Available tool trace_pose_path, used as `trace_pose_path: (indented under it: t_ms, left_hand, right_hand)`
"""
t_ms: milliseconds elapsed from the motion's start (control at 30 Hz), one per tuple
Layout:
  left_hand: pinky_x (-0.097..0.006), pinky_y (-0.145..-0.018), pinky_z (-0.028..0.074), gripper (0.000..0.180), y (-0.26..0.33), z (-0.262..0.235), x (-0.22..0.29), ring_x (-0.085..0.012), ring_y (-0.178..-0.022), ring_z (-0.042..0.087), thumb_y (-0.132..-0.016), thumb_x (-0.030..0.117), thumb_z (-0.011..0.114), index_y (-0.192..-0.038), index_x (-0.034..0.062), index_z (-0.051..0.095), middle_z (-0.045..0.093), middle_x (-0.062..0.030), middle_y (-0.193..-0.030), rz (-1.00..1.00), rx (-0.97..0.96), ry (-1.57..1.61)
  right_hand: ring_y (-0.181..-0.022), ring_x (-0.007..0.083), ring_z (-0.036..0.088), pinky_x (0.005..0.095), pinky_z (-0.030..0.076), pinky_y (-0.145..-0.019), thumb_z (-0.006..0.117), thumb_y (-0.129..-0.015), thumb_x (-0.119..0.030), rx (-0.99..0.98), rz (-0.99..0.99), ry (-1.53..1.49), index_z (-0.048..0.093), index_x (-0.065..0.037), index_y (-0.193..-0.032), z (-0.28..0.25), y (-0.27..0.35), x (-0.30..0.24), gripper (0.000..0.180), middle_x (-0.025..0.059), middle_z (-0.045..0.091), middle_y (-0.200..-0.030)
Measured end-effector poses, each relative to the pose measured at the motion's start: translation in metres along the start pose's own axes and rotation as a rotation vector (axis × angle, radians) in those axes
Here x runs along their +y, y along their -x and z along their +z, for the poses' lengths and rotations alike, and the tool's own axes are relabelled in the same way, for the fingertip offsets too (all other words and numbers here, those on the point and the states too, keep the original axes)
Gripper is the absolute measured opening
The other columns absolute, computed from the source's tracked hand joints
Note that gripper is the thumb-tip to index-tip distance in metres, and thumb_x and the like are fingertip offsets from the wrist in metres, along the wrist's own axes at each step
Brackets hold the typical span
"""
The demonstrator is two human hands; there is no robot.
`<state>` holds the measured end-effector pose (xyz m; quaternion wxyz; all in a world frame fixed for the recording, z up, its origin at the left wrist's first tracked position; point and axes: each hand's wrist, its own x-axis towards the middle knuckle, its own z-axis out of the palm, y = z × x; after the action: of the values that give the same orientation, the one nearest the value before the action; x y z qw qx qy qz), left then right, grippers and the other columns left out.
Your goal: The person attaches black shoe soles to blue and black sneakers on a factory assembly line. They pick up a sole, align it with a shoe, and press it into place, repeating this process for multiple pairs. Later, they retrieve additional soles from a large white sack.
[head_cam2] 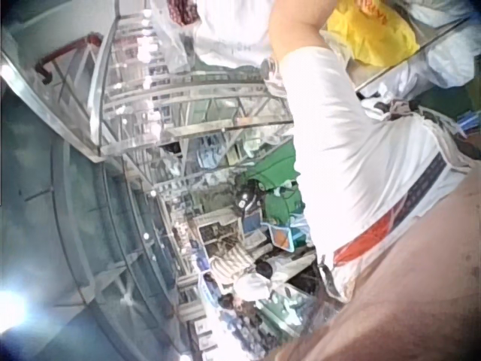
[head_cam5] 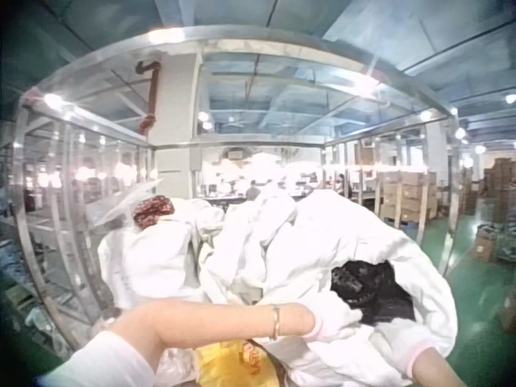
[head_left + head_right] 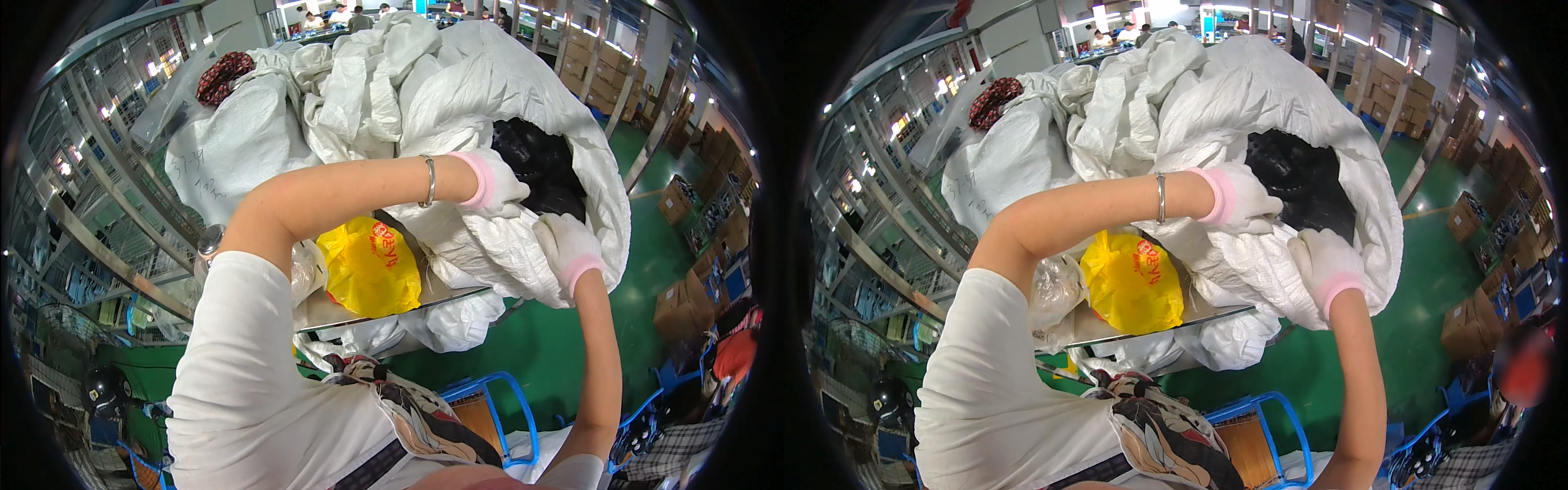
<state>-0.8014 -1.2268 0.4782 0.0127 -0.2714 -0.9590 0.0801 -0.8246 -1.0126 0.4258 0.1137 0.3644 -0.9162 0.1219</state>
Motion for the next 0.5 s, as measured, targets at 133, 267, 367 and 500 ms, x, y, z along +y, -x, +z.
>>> trace_pose_path:
  t_ms: [133,267,367,500]
  left_hand:
    - [-0.044,-0.075,0.049,0.038,-0.014,0.010,-0.005,-0.0360,-0.083,0.063,-0.088,0.043,0.047,-0.100,0.0114,0.064,0.067,-0.0149,-0.088,-0.014,0.046,0.004]
    - [-0.045,-0.072,0.049,0.048,0.000,-0.003,-0.003,-0.0378,-0.078,0.062,-0.089,0.047,0.044,-0.081,0.0071,0.069,0.066,-0.0172,-0.080,0.025,0.002,0.073]
    - [-0.045,-0.070,0.048,0.050,0.011,-0.005,0.007,-0.0389,-0.074,0.061,-0.089,0.047,0.044,-0.076,0.0054,0.069,0.065,-0.0178,-0.077,0.027,-0.041,0.074]
    - [-0.046,-0.069,0.046,0.043,0.029,0.004,0.005,-0.0366,-0.072,0.060,-0.088,0.041,0.046,-0.072,0.0070,0.068,0.063,-0.0145,-0.072,0.178,-0.009,-0.022]
  right_hand:
    - [-0.095,0.0377,0.060,0.0470,0.046,-0.080,0.043,-0.093,-0.041,0.024,0.068,-0.098,0.062,-0.010,-0.104,0.008,0.009,0.005,0.038,0.0195,0.064,-0.098]
    - [-0.091,0.0364,0.060,0.0463,0.046,-0.078,0.044,-0.093,-0.037,0.047,0.048,-0.197,0.062,-0.008,-0.098,-0.001,0.029,-0.010,0.035,0.0181,0.064,-0.092]
    - [-0.089,0.0349,0.061,0.0444,0.047,-0.077,0.048,-0.092,-0.034,0.047,-0.063,-0.212,0.064,-0.008,-0.099,0.005,0.037,-0.010,0.032,0.0159,0.065,-0.092]
    - [-0.082,0.0316,0.060,0.0425,0.047,-0.071,0.055,-0.088,-0.026,0.041,-0.212,-0.086,0.065,-0.009,-0.101,0.015,0.050,-0.028,0.024,0.0126,0.064,-0.083]
